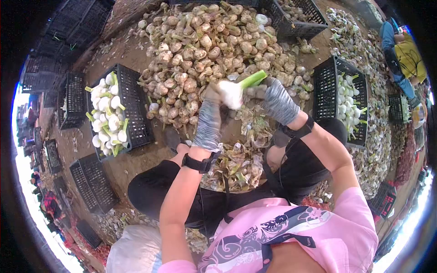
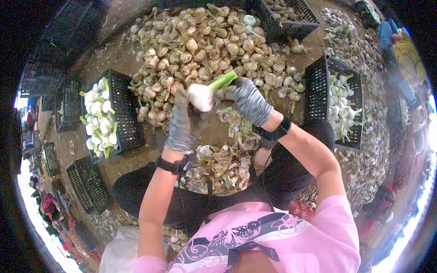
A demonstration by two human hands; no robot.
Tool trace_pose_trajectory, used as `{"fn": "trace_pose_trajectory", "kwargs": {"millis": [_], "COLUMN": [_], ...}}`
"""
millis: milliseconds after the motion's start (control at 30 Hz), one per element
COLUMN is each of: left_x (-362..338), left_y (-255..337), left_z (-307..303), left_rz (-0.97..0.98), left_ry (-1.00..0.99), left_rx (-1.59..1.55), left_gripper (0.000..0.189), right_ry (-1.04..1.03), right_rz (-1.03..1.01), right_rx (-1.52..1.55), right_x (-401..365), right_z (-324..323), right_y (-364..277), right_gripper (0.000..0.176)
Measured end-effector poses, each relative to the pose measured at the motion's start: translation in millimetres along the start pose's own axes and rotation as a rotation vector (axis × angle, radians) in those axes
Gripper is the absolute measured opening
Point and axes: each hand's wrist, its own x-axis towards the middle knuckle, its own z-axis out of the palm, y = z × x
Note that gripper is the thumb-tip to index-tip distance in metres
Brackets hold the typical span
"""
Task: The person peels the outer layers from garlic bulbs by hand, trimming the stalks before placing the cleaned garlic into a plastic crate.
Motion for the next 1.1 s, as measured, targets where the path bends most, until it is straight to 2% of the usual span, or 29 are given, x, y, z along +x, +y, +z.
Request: {"fn": "trace_pose_trajectory", "kwargs": {"millis": [33,67,100,133,167,200,233,300,367,433,467,500,567,633,667,700,733,767,800,833,867,900,967,1000,1033,1100], "left_x": [-1.5,-2.8,-0.3,2.0,0.3,-3.9,-7.1,4.9,-10.0,29.8,56.7,58.8,27.9,11.0,-3.8,-21.9,-22.8,-23.6,-10.1,-3.1,-6.0,-4.6,5.1,10.6,12.0,9.6], "left_y": [-6.0,-11.1,-11.4,-11.7,-7.5,-3.1,1.4,18.7,38.6,1.6,-23.4,-24.1,-1.6,-9.6,-12.2,-13.6,-13.9,-14.2,-13.0,-7.0,5.4,10.1,15.8,16.0,15.5,23.5], "left_z": [2.8,4.3,-2.2,-8.6,-8.6,-6.5,-8.4,-19.0,-2.0,-48.4,-79.1,-74.9,-60.2,-38.2,-6.9,34.3,36.7,39.1,9.8,-10.2,-13.5,-20.5,-28.6,-27.7,-28.4,-16.4], "left_rz": [0.273,0.547,0.658,0.782,0.785,0.607,0.427,0.500,-0.334,-0.258,-0.189,-0.123,0.069,0.711,0.711,0.737,0.750,0.762,0.650,0.534,0.291,0.291,0.051,0.161,0.158,1.111], "left_ry": [-0.038,-0.078,-0.117,-0.143,-0.140,-0.100,-0.060,-0.114,-0.049,-0.062,-0.080,-0.099,-0.010,0.198,0.197,0.303,0.357,0.412,0.167,-0.072,-0.133,-0.132,-0.163,-0.174,-0.176,0.037], "left_rx": [0.219,0.437,0.616,0.782,0.780,0.698,0.616,1.043,0.096,0.116,0.138,0.160,0.150,0.708,0.711,0.785,0.823,0.861,0.719,0.569,0.526,0.526,0.401,0.435,0.437,1.216], "left_gripper": [0.048,0.053,0.062,0.077,0.077,0.071,0.066,0.051,0.034,0.030,0.026,0.023,0.042,0.046,0.046,0.045,0.044,0.044,0.044,0.043,0.056,0.056,0.045,0.042,0.042,0.043], "right_ry": [0.038,0.016,0.009,-0.028,-0.018,0.017,0.015,0.050,0.035,0.026,0.059,0.062,-0.060,-0.020,0.081,0.182,0.183,0.063,-0.059,-0.061,-0.057,-0.080,-0.106,-0.099,-0.085,-0.054], "right_rz": [0.035,-0.088,-0.213,-0.203,-0.018,0.163,0.167,-0.194,-0.187,-0.347,-0.338,-0.338,-0.046,-0.107,-0.190,-0.271,-0.271,-0.222,-0.173,-0.172,-0.155,-0.224,-0.369,-0.080,0.223,-0.122], "right_rx": [0.169,0.042,-0.082,-0.137,-0.004,0.133,0.135,-0.673,-0.694,-0.683,-0.443,-0.441,-0.233,-0.222,-0.215,-0.205,-0.201,-0.163,-0.127,-0.128,0.036,-0.062,-0.251,0.322,0.889,0.220], "right_x": [2.0,2.5,2.7,2.8,-2.0,-6.9,-8.7,-11.2,-7.5,-6.9,-20.9,-19.3,-12.9,-10.2,-11.9,-13.1,-13.8,-14.9,-15.3,-15.0,-15.3,-14.4,-12.9,-11.0,-11.2,-16.0], "right_z": [-1.8,-5.1,-7.6,-10.1,-3.1,3.9,4.5,3.1,-4.1,-9.9,11.9,9.4,-1.6,-3.9,1.4,4.9,3.7,0.6,-1.4,-1.1,0.1,-2.5,-5.2,-3.5,-1.1,-1.1], "right_y": [3.8,9.2,13.6,16.8,3.3,-10.3,-8.6,-5.0,19.0,32.8,2.9,3.7,8.0,17.6,16.5,16.5,16.8,16.7,16.6,17.2,19.0,18.3,13.2,8.5,4.6,8.9], "right_gripper": [0.023,0.022,0.020,0.020,0.020,0.020,0.020,0.024,0.021,0.020,0.020,0.020,0.021,0.022,0.022,0.023,0.023,0.023,0.024,0.024,0.025,0.025,0.026,0.026,0.026,0.027]}}
